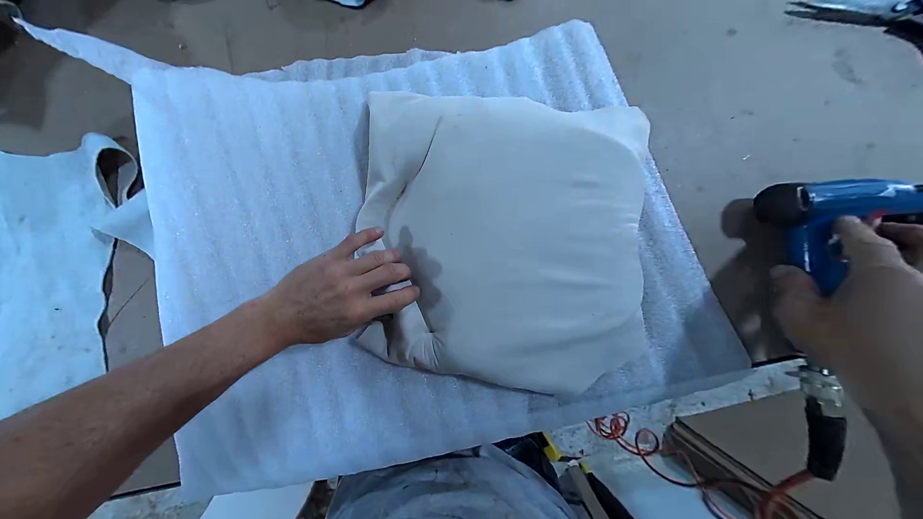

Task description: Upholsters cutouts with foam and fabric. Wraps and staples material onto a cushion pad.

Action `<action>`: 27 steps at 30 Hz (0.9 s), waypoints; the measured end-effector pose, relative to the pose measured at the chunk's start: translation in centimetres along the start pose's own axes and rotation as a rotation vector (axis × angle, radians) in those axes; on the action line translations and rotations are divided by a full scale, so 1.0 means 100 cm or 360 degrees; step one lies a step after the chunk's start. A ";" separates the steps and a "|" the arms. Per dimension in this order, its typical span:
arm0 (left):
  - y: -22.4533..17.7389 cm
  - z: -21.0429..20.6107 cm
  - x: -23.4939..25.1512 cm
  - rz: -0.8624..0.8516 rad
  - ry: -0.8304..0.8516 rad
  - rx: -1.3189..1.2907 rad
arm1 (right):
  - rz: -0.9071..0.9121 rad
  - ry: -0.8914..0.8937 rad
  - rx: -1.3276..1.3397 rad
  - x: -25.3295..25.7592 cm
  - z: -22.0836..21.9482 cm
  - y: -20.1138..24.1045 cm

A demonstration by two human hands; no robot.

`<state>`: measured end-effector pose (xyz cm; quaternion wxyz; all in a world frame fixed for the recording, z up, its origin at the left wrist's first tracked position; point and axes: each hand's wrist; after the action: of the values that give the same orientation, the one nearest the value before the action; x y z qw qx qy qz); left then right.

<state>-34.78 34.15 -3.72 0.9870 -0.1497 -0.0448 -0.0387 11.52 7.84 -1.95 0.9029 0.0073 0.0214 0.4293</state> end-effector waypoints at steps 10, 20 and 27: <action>-0.040 0.007 0.024 0.2062 -0.0933 -0.1031 | -0.0440 0.0482 0.0883 -0.007 0.002 0.155; -0.053 0.025 0.018 0.1983 -0.1636 -0.2260 | -0.0401 0.0432 0.1747 -0.031 0.087 0.161; -0.108 0.047 0.017 0.1750 -0.1350 -0.2226 | -0.0331 -0.0119 0.2251 -0.086 0.083 0.145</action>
<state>-34.39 25.11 4.07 0.4585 -0.7012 -0.2863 0.4648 -4.77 10.35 7.09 0.7183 0.6036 0.2642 0.2237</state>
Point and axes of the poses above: each hand's wrist, its own x-axis towards the middle knuckle, its own z-axis out of the back of the hand, y = z × x, and after that the axes turned 8 degrees about -x, right-handed
